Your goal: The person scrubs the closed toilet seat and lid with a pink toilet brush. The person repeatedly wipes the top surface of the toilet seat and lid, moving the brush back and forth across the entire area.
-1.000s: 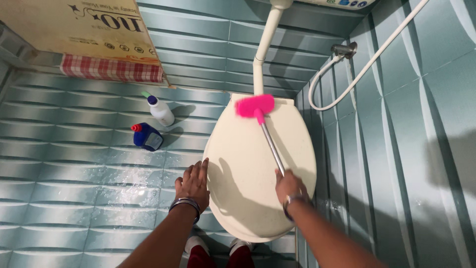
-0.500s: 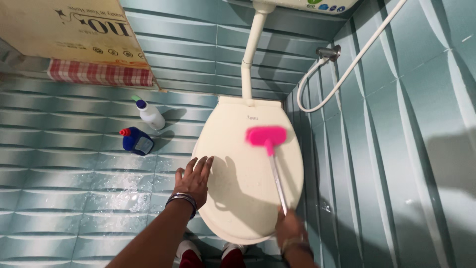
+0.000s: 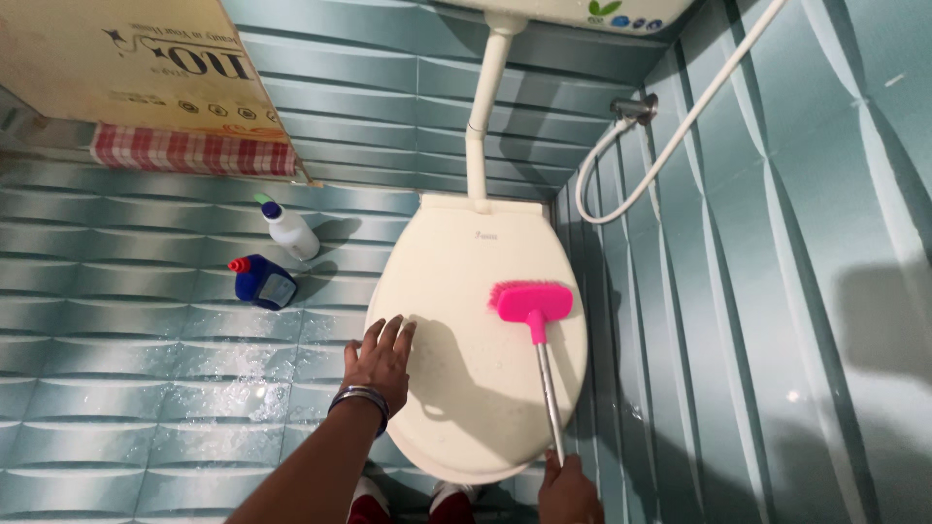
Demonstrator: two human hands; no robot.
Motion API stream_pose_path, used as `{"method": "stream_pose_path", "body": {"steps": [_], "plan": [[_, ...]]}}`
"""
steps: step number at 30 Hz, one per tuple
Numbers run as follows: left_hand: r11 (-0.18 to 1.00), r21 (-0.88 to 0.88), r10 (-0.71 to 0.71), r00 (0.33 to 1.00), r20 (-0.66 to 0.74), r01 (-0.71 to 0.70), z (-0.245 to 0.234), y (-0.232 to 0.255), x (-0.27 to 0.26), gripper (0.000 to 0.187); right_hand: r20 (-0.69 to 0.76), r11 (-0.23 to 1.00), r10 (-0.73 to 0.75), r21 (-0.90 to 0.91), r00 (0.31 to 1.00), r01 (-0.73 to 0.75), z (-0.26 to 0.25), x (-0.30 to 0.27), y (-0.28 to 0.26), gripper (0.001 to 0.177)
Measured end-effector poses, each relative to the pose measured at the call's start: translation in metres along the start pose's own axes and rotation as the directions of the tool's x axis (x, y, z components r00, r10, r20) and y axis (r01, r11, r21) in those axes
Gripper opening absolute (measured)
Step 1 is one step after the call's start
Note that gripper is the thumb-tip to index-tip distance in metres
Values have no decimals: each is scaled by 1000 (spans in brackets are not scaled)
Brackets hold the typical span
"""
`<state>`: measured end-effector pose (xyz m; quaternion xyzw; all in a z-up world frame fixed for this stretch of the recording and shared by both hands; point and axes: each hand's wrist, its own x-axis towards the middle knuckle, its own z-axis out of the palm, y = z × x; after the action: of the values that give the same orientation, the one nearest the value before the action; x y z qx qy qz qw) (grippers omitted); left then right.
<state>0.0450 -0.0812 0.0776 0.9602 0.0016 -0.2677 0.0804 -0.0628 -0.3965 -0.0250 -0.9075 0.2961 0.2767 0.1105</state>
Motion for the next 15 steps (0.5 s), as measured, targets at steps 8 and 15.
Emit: {"method": "stream_pose_path", "body": {"steps": [8, 15], "plan": [[999, -40, 12, 1000, -15, -13, 6, 6, -1, 82, 3, 991, -102, 91, 995, 101, -67, 24, -74, 54], [998, -57, -21, 1000, 16, 22, 6, -4, 2, 83, -173, 962, -260, 37, 950, 271, -125, 90, -134, 51]]}}
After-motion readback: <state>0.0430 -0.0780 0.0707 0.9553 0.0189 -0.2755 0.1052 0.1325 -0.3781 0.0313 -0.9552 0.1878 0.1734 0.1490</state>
